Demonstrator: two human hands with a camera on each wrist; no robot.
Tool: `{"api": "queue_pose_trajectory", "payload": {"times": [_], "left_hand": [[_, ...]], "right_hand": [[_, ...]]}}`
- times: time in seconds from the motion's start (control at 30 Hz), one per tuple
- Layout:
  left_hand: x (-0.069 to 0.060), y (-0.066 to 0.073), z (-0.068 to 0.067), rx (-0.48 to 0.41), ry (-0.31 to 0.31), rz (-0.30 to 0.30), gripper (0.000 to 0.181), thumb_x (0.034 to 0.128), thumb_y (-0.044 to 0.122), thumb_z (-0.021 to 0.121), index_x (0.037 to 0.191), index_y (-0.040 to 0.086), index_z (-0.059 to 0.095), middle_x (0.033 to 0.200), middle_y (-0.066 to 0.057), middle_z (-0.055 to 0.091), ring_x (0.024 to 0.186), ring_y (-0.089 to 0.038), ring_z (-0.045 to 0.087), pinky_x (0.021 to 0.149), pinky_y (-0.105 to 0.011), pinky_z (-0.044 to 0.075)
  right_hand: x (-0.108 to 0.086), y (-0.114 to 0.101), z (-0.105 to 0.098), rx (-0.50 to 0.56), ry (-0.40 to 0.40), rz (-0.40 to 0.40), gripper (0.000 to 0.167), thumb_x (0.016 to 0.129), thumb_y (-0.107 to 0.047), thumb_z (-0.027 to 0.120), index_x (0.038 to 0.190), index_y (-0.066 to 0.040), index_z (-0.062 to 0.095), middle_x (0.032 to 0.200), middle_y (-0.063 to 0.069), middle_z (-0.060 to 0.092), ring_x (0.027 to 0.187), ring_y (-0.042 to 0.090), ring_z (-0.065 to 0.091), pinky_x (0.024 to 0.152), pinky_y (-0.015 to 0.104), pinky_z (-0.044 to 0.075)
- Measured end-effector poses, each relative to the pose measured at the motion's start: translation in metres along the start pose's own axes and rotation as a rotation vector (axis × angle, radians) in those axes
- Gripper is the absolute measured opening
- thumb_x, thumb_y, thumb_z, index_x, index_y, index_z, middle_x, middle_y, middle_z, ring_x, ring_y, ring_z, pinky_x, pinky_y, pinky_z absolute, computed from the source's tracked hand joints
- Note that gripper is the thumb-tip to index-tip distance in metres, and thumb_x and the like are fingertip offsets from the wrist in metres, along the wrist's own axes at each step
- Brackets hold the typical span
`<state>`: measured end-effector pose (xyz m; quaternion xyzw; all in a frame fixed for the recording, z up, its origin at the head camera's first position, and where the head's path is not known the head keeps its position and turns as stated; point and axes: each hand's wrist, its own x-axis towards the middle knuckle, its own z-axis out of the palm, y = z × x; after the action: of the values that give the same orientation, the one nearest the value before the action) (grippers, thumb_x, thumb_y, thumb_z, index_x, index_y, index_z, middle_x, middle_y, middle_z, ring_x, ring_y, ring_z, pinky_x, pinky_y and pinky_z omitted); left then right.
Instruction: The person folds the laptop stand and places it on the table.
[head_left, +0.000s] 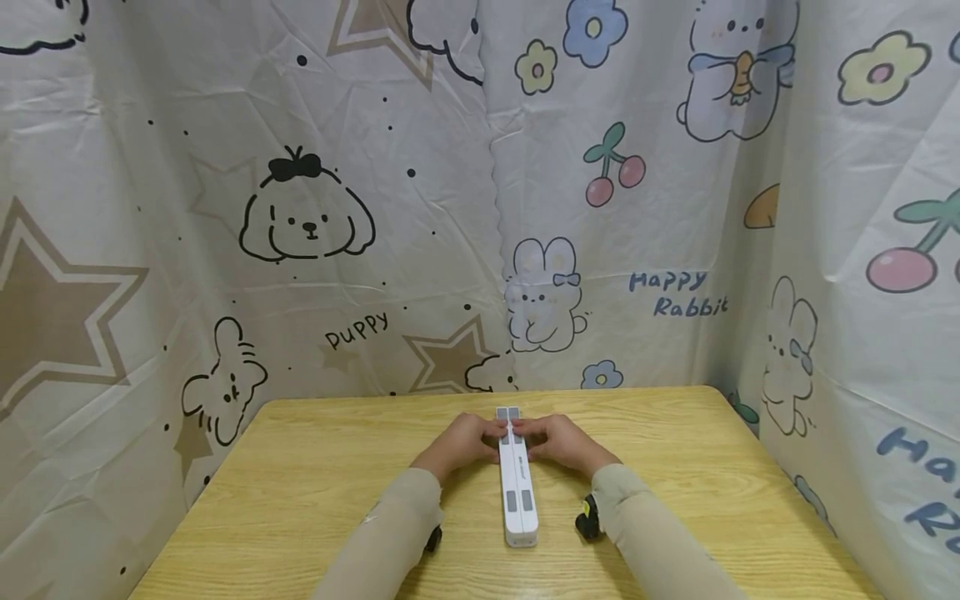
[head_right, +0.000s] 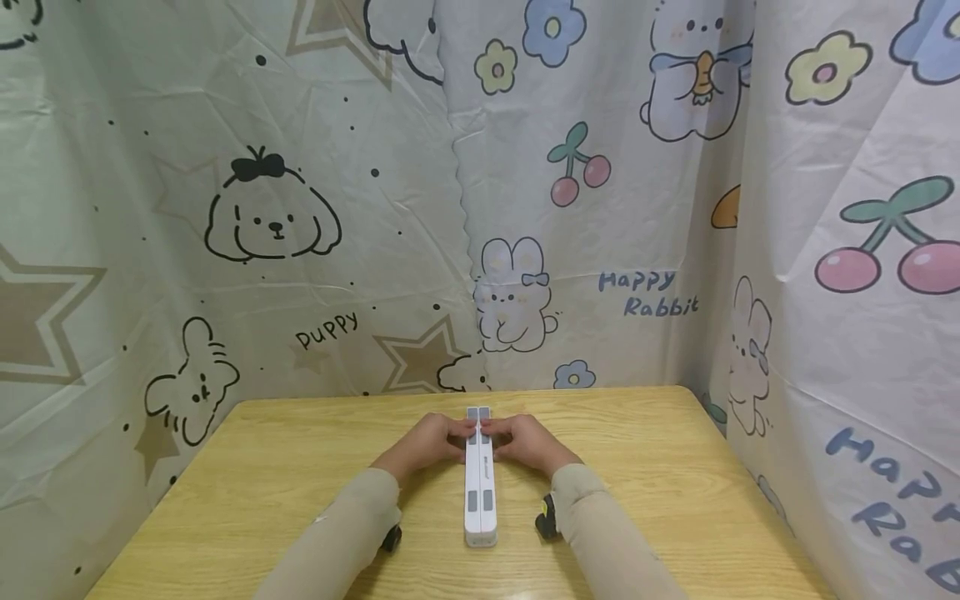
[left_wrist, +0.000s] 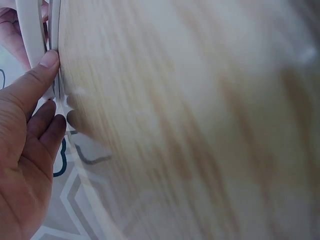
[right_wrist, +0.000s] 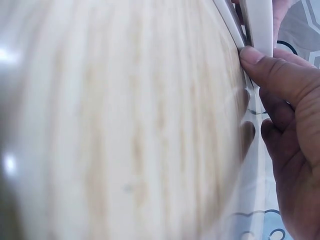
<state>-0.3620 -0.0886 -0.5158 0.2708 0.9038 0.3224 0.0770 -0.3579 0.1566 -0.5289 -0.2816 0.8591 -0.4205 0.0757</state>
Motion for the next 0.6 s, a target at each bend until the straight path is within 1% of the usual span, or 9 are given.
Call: {"api": "queue_pose_trajectory", "payload": {"times": [0.2, 0.43, 0.6], "left_hand": [[-0.0004, -0.0002, 0.0002, -0.015, -0.006, -0.005, 0.050, 0.0787, 0.012, 0.087, 0.126, 0.009, 0.072, 0.142, 0.002, 0.061, 0.138, -0.023, 0.053, 0.118, -0.039, 0.040], [-0.0017, 0.0026, -0.0006, 0.034, -0.013, 0.019, 0.050, 0.0793, 0.015, 0.087, 0.127, 0.009, 0.072, 0.143, 0.000, 0.060, 0.138, -0.023, 0.053, 0.117, -0.039, 0.041], [-0.0027, 0.0048, -0.0007, 0.070, -0.024, 0.015, 0.051, 0.0809, 0.015, 0.086, 0.129, 0.008, 0.070, 0.147, 0.000, 0.057, 0.139, -0.023, 0.052, 0.118, -0.038, 0.040]], "right_hand": [[-0.0022, -0.0024, -0.0010, -0.003, -0.027, -0.026, 0.053, 0.085, -0.001, 0.079, 0.136, -0.009, 0.066, 0.152, 0.004, 0.054, 0.144, 0.028, 0.046, 0.115, 0.044, 0.042], [-0.0033, -0.0034, -0.0014, -0.044, -0.049, -0.037, 0.055, 0.086, -0.003, 0.079, 0.139, -0.009, 0.064, 0.154, 0.004, 0.052, 0.145, 0.028, 0.044, 0.116, 0.044, 0.041], [-0.0039, -0.0065, -0.0021, -0.082, -0.059, -0.051, 0.055, 0.087, -0.003, 0.079, 0.139, -0.008, 0.063, 0.154, 0.006, 0.051, 0.146, 0.030, 0.043, 0.118, 0.046, 0.038]]}}
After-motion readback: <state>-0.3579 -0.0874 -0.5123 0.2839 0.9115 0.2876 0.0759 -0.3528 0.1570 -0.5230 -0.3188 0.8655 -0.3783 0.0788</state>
